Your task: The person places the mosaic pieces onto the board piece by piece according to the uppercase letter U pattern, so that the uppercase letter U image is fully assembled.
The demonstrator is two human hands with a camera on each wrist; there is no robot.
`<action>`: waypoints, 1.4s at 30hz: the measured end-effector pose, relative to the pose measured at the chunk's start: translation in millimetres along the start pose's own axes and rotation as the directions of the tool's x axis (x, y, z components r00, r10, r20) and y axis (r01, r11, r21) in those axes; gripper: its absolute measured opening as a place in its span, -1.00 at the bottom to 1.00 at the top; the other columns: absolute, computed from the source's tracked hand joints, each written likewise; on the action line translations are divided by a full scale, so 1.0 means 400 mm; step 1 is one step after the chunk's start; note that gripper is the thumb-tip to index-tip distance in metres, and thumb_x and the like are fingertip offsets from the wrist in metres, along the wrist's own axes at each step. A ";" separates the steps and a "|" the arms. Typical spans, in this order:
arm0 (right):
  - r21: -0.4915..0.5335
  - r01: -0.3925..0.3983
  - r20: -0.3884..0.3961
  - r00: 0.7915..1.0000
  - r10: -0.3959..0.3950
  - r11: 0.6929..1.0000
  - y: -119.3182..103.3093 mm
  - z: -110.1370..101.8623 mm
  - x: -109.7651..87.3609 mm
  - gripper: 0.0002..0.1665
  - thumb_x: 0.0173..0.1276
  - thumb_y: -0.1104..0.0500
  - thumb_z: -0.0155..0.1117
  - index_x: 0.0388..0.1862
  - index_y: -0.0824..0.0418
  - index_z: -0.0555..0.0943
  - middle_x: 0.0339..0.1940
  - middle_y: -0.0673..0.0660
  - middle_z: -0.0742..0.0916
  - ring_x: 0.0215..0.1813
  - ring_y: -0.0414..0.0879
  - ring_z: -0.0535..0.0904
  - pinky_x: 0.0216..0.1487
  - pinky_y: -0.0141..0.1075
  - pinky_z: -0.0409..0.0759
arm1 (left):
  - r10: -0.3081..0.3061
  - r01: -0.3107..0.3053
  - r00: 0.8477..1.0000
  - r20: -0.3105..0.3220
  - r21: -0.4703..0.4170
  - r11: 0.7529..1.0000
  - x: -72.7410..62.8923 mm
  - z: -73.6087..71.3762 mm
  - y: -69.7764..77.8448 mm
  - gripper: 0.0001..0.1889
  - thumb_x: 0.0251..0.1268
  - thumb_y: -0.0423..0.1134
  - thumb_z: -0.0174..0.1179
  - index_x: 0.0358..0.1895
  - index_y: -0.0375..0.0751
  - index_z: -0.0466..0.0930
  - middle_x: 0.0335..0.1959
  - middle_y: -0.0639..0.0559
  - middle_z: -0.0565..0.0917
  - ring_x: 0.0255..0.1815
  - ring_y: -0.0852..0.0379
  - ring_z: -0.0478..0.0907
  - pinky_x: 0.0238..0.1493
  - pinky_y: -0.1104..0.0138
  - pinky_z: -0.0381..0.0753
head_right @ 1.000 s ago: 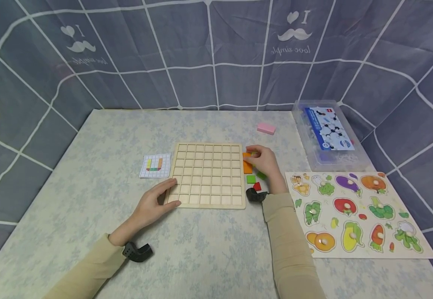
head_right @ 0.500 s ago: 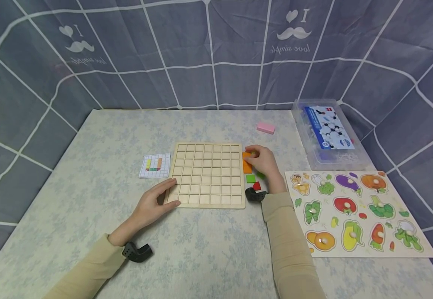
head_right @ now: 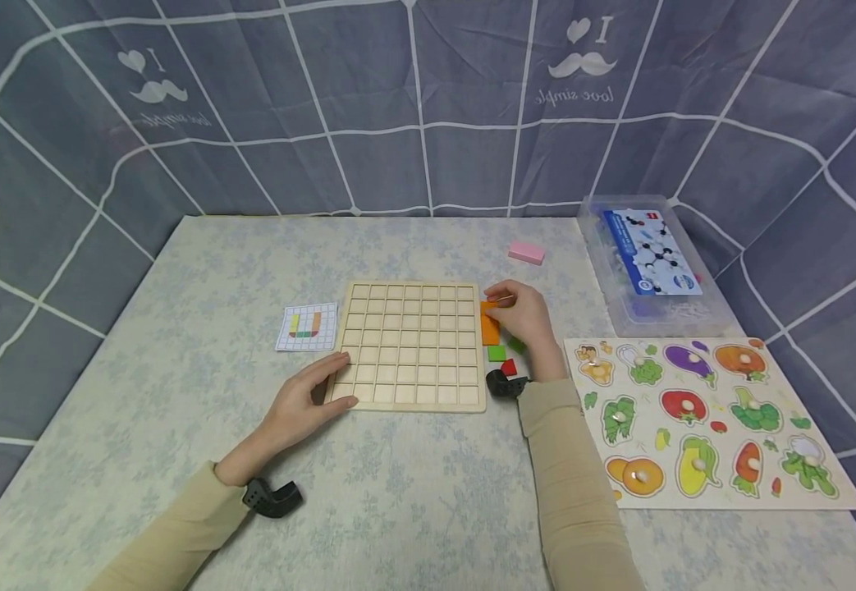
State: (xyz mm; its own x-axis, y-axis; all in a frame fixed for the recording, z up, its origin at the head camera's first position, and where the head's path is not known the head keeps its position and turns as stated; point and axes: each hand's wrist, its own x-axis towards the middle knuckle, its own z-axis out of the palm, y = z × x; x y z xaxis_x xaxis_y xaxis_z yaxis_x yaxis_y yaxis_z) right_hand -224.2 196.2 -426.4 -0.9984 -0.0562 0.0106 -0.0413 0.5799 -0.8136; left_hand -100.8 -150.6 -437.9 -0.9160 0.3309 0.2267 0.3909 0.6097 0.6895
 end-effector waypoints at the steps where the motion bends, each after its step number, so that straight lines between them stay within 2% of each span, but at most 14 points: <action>1: 0.005 0.002 -0.004 1.000 -0.002 1.000 -0.005 -0.002 0.000 -0.70 0.25 0.26 0.32 -0.04 0.30 0.60 -0.09 0.28 0.67 -0.09 0.13 0.57 -0.07 -0.08 0.58 | -0.002 0.002 1.000 0.001 0.001 1.000 0.000 0.000 -0.001 -0.35 0.12 -0.17 0.35 0.26 -0.39 0.40 0.28 -0.24 0.39 0.33 -0.15 0.28 0.29 0.06 0.33; 6: 0.101 0.037 -0.010 0.999 -0.036 0.994 -0.054 -0.004 0.003 -0.72 0.22 0.26 0.36 -0.11 0.33 0.60 -0.12 0.27 0.68 -0.11 0.08 0.60 -0.08 -0.16 0.60 | -0.009 0.009 1.000 0.002 0.008 1.000 -0.001 -0.001 -0.002 -0.34 0.11 -0.16 0.36 0.27 -0.38 0.39 0.29 -0.24 0.39 0.33 -0.14 0.28 0.28 0.05 0.34; 12: 0.239 0.095 0.021 0.994 -0.103 0.966 -0.123 0.028 0.019 -0.74 0.23 0.26 0.35 -0.13 0.36 0.58 -0.12 0.25 0.67 -0.14 -0.05 0.62 -0.09 -0.28 0.60 | -0.002 0.002 1.000 0.008 0.018 1.000 0.000 -0.001 -0.001 -0.34 0.12 -0.14 0.36 0.27 -0.38 0.39 0.30 -0.23 0.38 0.33 -0.14 0.27 0.27 0.04 0.34; 18: 0.377 0.062 0.080 0.992 -0.100 0.924 -0.174 0.093 0.050 -0.81 0.22 0.30 0.35 -0.22 0.34 0.57 -0.20 0.16 0.69 -0.19 -0.12 0.62 -0.03 -0.20 0.60 | -0.002 0.002 1.000 0.004 0.018 1.000 -0.003 -0.002 -0.001 -0.34 0.11 -0.15 0.36 0.27 -0.38 0.40 0.29 -0.23 0.38 0.33 -0.14 0.28 0.27 0.04 0.35; 25: 0.388 0.010 0.150 0.986 -0.074 0.922 -0.222 0.181 0.079 -0.85 0.21 0.31 0.35 -0.30 0.30 0.54 -0.18 0.20 0.71 -0.13 0.03 0.61 -0.01 -0.16 0.58 | 0.007 -0.007 1.000 0.003 0.037 0.999 -0.004 -0.002 -0.004 -0.34 0.12 -0.13 0.35 0.27 -0.38 0.40 0.29 -0.22 0.39 0.32 -0.14 0.29 0.27 0.03 0.34; 31: 0.375 -0.065 0.186 0.983 -0.006 0.925 -0.233 0.239 0.096 -0.84 0.20 0.27 0.37 -0.28 0.24 0.57 -0.21 0.14 0.70 -0.18 0.01 0.61 -0.18 -0.16 0.60 | 0.023 -0.023 1.000 0.000 0.058 0.998 0.000 -0.001 -0.005 -0.34 0.12 -0.13 0.35 0.26 -0.39 0.40 0.29 -0.22 0.40 0.32 -0.13 0.30 0.28 0.03 0.33; 36: 0.381 -0.115 0.210 0.977 0.035 0.917 -0.229 0.262 0.101 -0.82 0.19 0.27 0.39 -0.25 0.25 0.57 -0.20 0.13 0.70 -0.19 -0.01 0.60 -0.33 -0.25 0.56 | 0.022 -0.022 1.000 0.006 0.051 0.998 0.000 -0.002 -0.005 -0.34 0.13 -0.12 0.35 0.26 -0.40 0.40 0.28 -0.23 0.40 0.32 -0.13 0.30 0.28 0.04 0.33; 42: 0.394 -0.134 0.218 0.975 0.049 0.909 -0.224 0.265 0.105 -0.79 0.19 0.25 0.39 -0.21 0.25 0.58 -0.17 0.14 0.70 -0.23 -0.03 0.60 -0.36 -0.29 0.56 | 0.020 -0.020 1.000 0.008 0.042 0.999 0.000 -0.002 -0.003 -0.34 0.13 -0.13 0.35 0.25 -0.41 0.40 0.28 -0.23 0.40 0.32 -0.13 0.29 0.29 0.04 0.32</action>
State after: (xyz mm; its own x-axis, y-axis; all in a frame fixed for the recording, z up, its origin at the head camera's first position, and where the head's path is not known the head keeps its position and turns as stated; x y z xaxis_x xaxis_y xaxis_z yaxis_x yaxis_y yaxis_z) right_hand -258.1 55.8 -414.6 -0.9664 -0.2035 -0.1568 0.1121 0.2150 -0.9702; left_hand -101.6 -151.9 -438.2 -0.9072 0.3489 0.2350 0.4130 0.6324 0.6553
